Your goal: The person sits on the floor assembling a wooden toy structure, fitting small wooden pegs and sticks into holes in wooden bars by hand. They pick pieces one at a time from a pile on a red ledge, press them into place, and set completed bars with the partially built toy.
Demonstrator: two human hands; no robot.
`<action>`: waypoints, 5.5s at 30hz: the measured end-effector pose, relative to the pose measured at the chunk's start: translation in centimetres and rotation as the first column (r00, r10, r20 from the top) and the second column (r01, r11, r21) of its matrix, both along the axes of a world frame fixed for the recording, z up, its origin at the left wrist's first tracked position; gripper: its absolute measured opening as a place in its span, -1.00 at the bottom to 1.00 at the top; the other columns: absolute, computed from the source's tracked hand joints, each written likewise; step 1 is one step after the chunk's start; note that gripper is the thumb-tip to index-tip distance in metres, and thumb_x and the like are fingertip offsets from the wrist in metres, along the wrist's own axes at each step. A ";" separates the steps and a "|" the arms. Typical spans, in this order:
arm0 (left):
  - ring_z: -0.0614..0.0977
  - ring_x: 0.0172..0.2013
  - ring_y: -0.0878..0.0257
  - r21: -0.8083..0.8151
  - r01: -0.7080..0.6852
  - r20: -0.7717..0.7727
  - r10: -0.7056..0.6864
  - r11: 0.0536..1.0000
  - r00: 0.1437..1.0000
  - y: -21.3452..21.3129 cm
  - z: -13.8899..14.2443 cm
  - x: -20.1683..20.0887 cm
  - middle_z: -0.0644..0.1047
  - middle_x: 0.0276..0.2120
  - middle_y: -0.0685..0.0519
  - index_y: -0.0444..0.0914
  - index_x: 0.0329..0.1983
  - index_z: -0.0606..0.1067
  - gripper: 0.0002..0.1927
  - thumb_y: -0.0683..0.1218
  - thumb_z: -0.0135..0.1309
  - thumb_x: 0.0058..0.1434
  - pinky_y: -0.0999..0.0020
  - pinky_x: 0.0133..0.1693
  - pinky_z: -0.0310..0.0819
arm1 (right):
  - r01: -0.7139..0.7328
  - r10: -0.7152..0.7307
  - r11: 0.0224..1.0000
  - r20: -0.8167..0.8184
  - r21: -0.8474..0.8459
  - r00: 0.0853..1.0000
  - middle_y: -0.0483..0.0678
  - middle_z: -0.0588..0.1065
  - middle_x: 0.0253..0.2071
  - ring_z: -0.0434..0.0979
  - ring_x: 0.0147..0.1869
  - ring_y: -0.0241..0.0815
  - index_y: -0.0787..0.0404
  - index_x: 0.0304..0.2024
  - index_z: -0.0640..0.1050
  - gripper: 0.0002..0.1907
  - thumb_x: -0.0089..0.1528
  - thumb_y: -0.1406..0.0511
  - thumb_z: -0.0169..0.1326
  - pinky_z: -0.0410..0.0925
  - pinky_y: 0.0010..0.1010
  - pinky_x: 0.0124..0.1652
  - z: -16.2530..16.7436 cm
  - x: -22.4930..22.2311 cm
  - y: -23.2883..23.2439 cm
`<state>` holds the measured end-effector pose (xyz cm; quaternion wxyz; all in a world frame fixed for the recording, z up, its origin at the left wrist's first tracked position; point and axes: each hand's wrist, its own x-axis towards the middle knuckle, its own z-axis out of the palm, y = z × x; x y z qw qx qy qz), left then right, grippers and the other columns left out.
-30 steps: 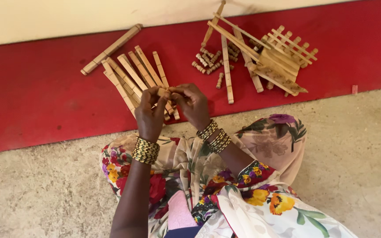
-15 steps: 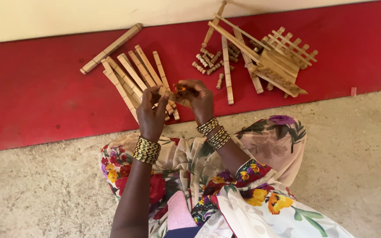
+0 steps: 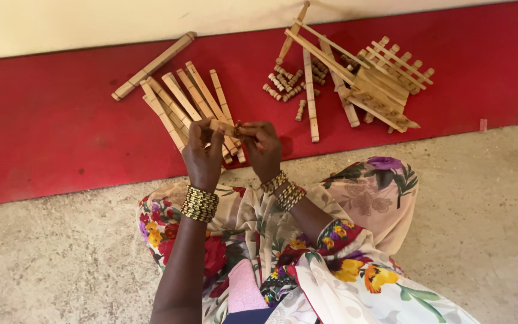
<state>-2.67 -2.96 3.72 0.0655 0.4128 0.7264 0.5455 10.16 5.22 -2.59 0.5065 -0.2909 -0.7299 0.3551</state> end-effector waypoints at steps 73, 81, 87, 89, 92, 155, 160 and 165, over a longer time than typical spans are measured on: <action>0.72 -0.42 0.22 0.060 -0.009 -0.003 0.009 0.998 1.000 -0.2 0.4 1.3 0.67 -0.37 -0.09 -0.36 -0.04 0.46 -0.76 -0.11 0.18 0.37 0.35 -0.45 0.59 | -0.031 0.022 0.987 -0.055 -0.161 0.998 -0.05 0.53 -0.06 0.60 -0.08 -0.32 0.26 -0.01 0.64 -0.75 0.25 0.38 0.28 0.54 -0.54 -0.10 3.6 -0.7 -0.6; 0.70 -0.47 0.31 -0.019 -0.085 0.010 0.085 0.996 0.996 -0.3 -1.5 -1.0 0.67 -0.34 -0.04 -0.31 -0.03 0.49 -0.83 -0.11 0.07 0.44 0.45 -0.52 0.63 | 0.083 -0.063 0.937 0.071 -0.339 0.995 -0.07 0.55 -0.23 0.55 -0.23 -0.33 0.27 -0.13 0.67 -0.79 0.19 0.36 0.30 0.48 -0.50 -0.24 -2.0 -0.4 1.5; 0.66 -0.50 0.27 -0.043 -0.022 -0.004 0.022 0.999 1.000 -0.7 -0.5 -0.7 0.64 -0.42 -0.01 -0.33 0.02 0.52 -0.78 -0.09 0.09 0.43 0.37 -0.51 0.58 | 0.225 -0.154 0.771 0.168 -0.596 0.974 -0.05 0.64 -0.31 0.59 -0.31 -0.38 0.30 -0.19 0.65 -0.80 0.15 0.35 0.33 0.49 -0.51 -0.32 -9.9 3.7 5.7; 0.64 -0.50 0.24 -0.062 -0.008 -0.010 0.007 0.998 1.000 -0.6 0.5 0.1 0.63 -0.41 -0.01 -0.33 0.06 0.53 -0.75 -0.09 0.09 0.42 0.35 -0.51 0.57 | 0.244 -0.128 0.643 0.212 -0.726 0.969 -0.06 0.60 -0.39 0.50 -0.43 -0.33 0.25 -0.15 0.68 -0.81 0.19 0.34 0.29 0.40 -0.46 -0.45 -10.2 4.4 6.2; 0.68 -0.30 0.24 0.030 0.059 -0.008 -0.058 0.998 0.998 -0.9 1.9 0.8 0.62 -0.24 -0.05 -0.31 0.15 0.52 -0.71 -0.11 0.06 0.42 0.39 -0.36 0.69 | 0.212 -0.108 0.641 0.186 -0.738 0.977 -0.09 0.59 -0.43 0.47 -0.50 -0.36 0.24 -0.13 0.69 -0.81 0.21 0.33 0.27 0.36 -0.48 -0.53 -9.8 4.6 6.3; 0.68 -0.04 0.18 0.195 0.109 0.013 -0.114 0.975 0.993 0.1 0.3 1.0 0.60 -0.04 -0.12 -0.33 0.09 0.57 -0.73 -0.23 0.17 0.33 0.45 -0.22 0.77 | -0.087 0.084 0.887 -0.026 -0.453 0.996 0.06 0.62 -0.11 0.69 -0.12 -0.24 0.34 -0.06 0.62 -0.79 0.25 0.42 0.20 0.59 -0.50 -0.14 0.6 1.3 1.5; 0.69 0.00 0.18 0.162 0.151 0.121 -0.172 0.975 0.978 0.8 -0.1 1.7 0.61 -0.04 -0.10 -0.34 0.08 0.50 -0.71 -0.19 0.18 0.32 0.37 -0.06 0.76 | -0.372 0.200 0.788 -0.369 -0.490 0.908 0.05 0.61 -0.08 0.70 -0.04 -0.24 0.34 -0.07 0.59 -0.82 0.27 0.43 0.14 0.64 -0.47 -0.06 4.4 0.5 1.0; 0.71 -0.01 0.16 0.167 0.125 0.148 -0.150 0.978 0.978 0.6 -0.5 1.5 0.61 -0.03 -0.13 -0.35 0.11 0.47 -0.70 -0.19 0.16 0.35 0.36 -0.01 0.74 | -0.176 0.155 0.917 -0.087 -0.359 0.984 0.02 0.56 -0.10 0.68 -0.11 -0.20 0.38 -0.08 0.61 -0.82 0.28 0.43 0.16 0.62 -0.47 -0.13 3.4 0.2 1.1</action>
